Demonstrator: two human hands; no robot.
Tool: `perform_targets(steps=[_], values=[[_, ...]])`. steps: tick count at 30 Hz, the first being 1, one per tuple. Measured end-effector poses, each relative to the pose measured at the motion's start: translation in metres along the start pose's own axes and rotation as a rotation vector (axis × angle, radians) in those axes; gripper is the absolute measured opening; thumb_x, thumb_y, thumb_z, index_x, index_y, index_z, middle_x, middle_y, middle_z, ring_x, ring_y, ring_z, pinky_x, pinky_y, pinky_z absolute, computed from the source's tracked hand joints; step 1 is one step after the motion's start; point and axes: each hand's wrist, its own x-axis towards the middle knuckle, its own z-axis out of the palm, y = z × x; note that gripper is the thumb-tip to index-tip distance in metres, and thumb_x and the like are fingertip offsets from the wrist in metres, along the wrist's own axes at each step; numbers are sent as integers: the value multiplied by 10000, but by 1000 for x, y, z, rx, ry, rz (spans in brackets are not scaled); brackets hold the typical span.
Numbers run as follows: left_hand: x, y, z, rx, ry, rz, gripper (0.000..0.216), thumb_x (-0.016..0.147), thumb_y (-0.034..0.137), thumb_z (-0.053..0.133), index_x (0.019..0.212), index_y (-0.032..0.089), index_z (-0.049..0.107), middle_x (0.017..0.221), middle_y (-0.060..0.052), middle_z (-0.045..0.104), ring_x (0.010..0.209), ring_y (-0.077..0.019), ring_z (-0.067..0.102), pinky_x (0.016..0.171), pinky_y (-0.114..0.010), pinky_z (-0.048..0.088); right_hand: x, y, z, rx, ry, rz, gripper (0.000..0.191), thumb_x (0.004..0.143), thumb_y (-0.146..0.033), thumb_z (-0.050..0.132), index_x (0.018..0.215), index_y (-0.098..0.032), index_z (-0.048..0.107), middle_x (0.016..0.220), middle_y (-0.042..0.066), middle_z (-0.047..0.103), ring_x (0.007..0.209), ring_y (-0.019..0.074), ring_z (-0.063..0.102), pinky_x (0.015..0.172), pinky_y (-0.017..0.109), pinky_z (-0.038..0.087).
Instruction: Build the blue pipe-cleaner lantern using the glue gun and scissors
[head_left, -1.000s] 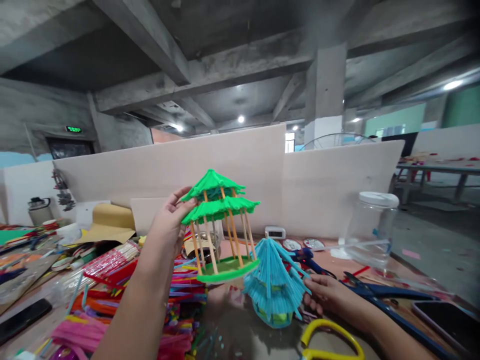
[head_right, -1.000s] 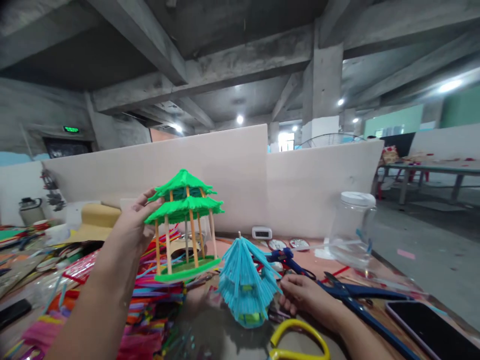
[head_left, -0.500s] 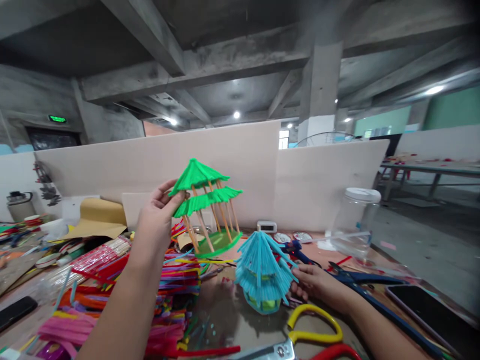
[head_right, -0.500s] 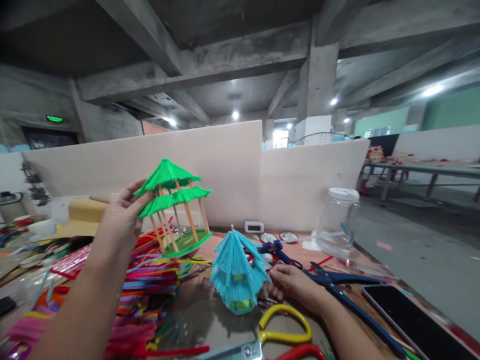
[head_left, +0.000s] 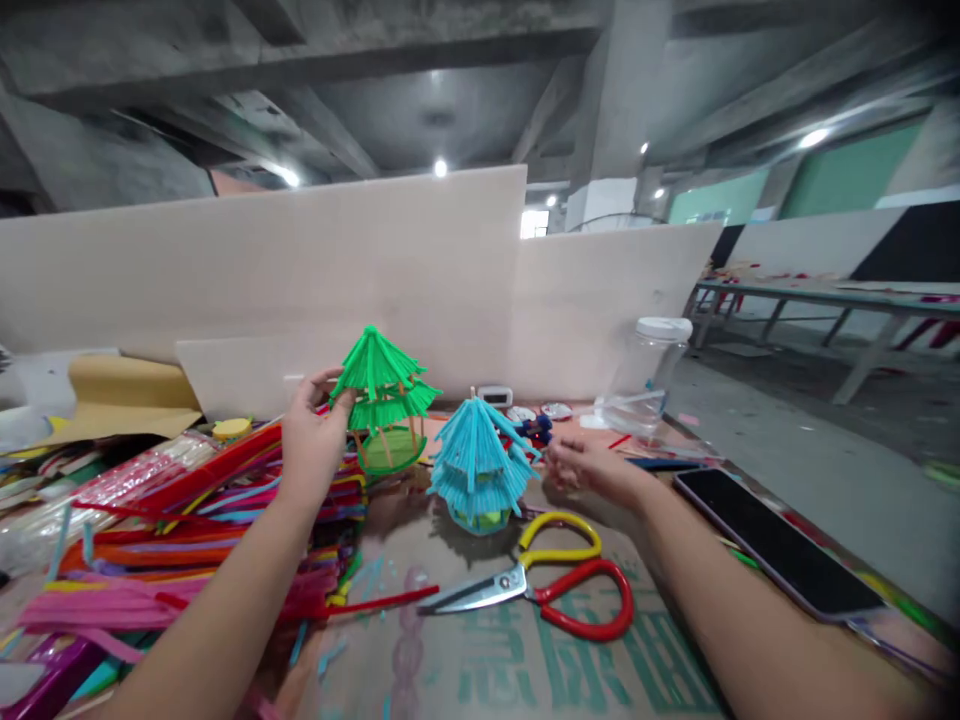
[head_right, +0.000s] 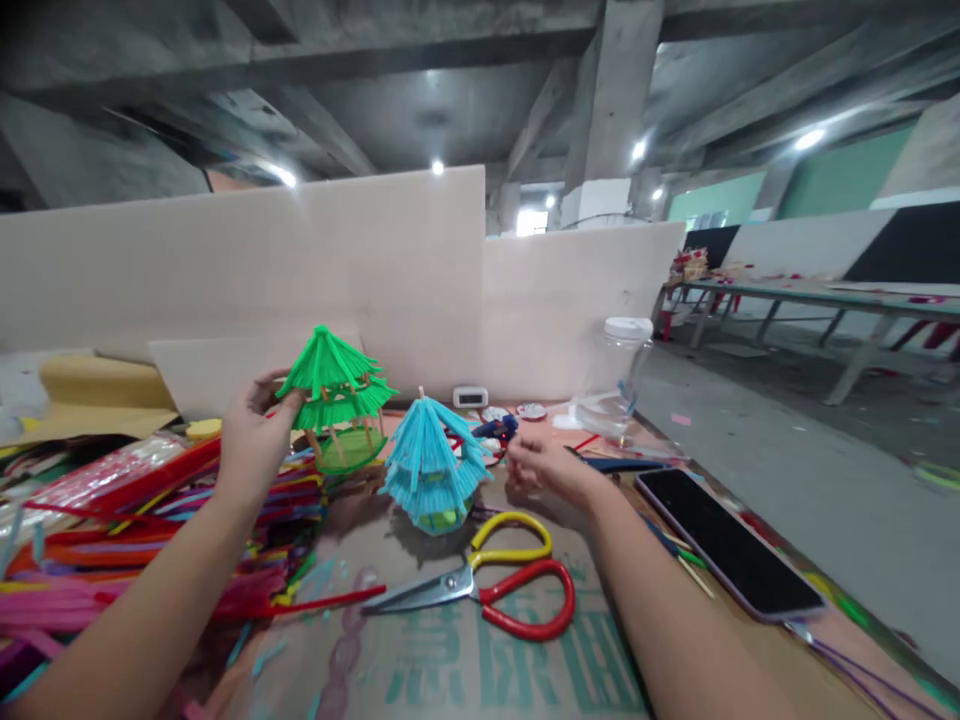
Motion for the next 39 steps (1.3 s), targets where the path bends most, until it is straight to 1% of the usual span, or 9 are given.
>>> perform_targets(steps=[2, 4, 7, 12, 18, 25, 31, 35, 39], values=[[-4, 1, -6, -7, 8, 1, 371, 783, 337, 646, 1120, 198, 575, 979, -50, 642, 917, -172, 615, 765, -248, 490, -7, -15, -4, -83, -26, 5, 287, 709, -396, 753, 752, -151, 610, 683, -4, 610, 629, 109, 550, 628, 240, 432], [-7, 6, -12, -10, 8, -5, 370, 776, 346, 656, 1113, 212, 583, 970, -34, 641, 882, -161, 613, 735, -234, 488, -12, -26, -1, -442, -159, -13, 291, 727, -423, 719, 805, -146, 678, 759, 21, 650, 705, 148, 580, 666, 265, 445], [-12, 20, -21, -52, -18, 0, 362, 775, 337, 673, 1108, 218, 595, 933, -14, 630, 855, -152, 604, 703, -225, 485, -16, -28, 15, -547, -200, -33, 336, 708, -403, 728, 935, -156, 704, 909, 39, 688, 860, 200, 615, 748, 284, 462], [-24, 31, -34, -96, -42, 0, 369, 793, 321, 676, 1133, 209, 588, 925, -5, 632, 799, -133, 592, 682, -234, 479, -14, -7, 47, -562, -113, -62, 300, 715, -391, 709, 901, -161, 658, 795, 17, 674, 723, 174, 623, 650, 267, 481], [-33, 18, -36, -111, -61, -25, 347, 766, 299, 688, 1086, 194, 607, 886, -2, 627, 773, -124, 596, 682, -220, 464, -14, 8, 72, -536, 24, -101, 136, 779, -311, 612, 784, -175, 615, 726, 14, 664, 666, 169, 625, 610, 258, 477], [-46, 15, -33, -96, -92, -39, 351, 765, 314, 662, 1091, 203, 593, 944, -25, 650, 862, -161, 618, 731, -236, 479, -48, 16, 39, -476, 172, -70, 175, 735, -328, 637, 691, -174, 568, 595, 18, 633, 563, 165, 588, 584, 290, 478], [-68, 5, -7, -40, -154, 32, 295, 807, 303, 597, 1076, 186, 569, 996, -47, 616, 951, -177, 598, 860, -278, 461, -66, 17, 27, -392, 159, -72, 357, 773, -519, 605, 744, -163, 599, 732, 70, 675, 666, 194, 640, 680, 344, 517], [-79, -10, 4, -36, -230, -9, 286, 815, 318, 585, 1067, 187, 554, 976, -54, 608, 937, -187, 591, 869, -303, 461, -55, 18, 38, -400, 147, -69, 225, 719, -378, 674, 722, -162, 610, 707, 55, 676, 674, 205, 647, 701, 357, 522], [-82, -19, 1, -50, -290, -17, 317, 818, 324, 584, 1102, 197, 524, 969, -47, 597, 930, -188, 585, 860, -304, 462, -42, 24, 47, -387, 184, -45, 73, 716, -217, 577, 775, -176, 587, 743, 30, 688, 673, 190, 660, 655, 315, 530]])
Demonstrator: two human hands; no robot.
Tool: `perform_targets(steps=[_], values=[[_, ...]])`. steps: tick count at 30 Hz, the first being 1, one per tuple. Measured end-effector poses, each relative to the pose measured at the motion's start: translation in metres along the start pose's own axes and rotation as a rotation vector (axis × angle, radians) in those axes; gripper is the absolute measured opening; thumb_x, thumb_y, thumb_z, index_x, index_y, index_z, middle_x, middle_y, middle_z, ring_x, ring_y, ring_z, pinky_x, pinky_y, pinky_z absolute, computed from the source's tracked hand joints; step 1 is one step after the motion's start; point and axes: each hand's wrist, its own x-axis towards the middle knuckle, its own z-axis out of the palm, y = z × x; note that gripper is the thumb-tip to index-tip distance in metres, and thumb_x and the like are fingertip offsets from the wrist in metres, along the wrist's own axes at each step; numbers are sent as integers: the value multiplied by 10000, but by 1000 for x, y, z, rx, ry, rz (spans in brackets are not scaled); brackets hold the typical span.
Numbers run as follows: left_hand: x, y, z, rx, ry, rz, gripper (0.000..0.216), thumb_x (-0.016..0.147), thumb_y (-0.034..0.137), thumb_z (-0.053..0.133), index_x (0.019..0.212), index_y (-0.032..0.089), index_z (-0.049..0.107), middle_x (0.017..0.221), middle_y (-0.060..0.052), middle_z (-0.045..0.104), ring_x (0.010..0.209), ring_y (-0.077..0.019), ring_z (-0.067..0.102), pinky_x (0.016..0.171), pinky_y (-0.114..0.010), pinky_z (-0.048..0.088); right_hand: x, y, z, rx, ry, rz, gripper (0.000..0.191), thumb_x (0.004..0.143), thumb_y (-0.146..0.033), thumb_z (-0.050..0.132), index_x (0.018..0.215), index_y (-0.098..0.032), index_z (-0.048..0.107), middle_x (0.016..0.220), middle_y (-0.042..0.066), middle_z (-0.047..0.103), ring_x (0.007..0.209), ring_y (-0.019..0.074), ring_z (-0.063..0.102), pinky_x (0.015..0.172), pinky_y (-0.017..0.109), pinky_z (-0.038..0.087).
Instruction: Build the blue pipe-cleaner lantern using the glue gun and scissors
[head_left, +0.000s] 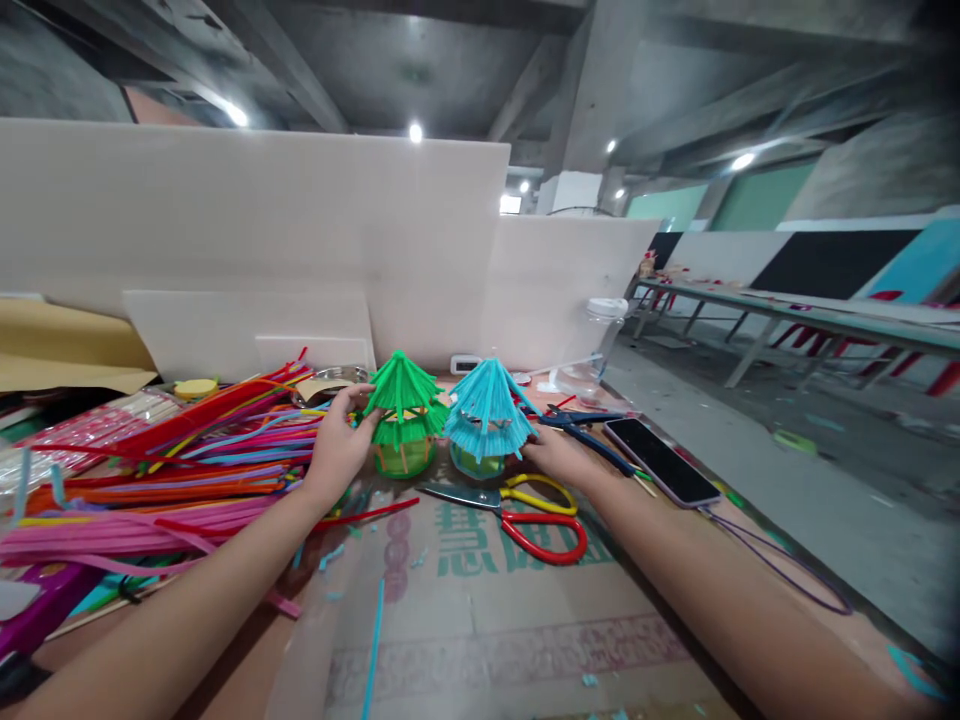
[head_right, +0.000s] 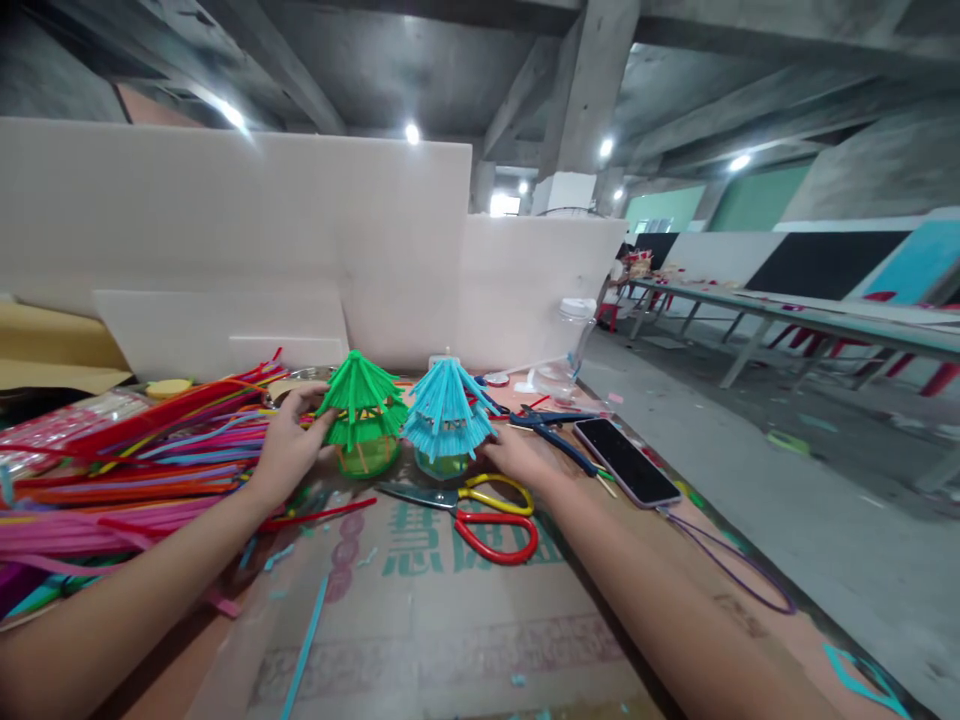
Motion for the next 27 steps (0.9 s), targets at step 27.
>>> perform_targets(steps=[27], values=[[2, -8, -10, 197, -21, 119, 378, 784, 222, 562, 1158, 190, 517, 1024, -55, 608, 970, -213, 595, 921, -368, 460, 5, 9, 7, -294, 204, -68, 196, 673, -122, 469, 728, -148, 655, 717, 42, 693, 679, 192, 613, 619, 257, 462]])
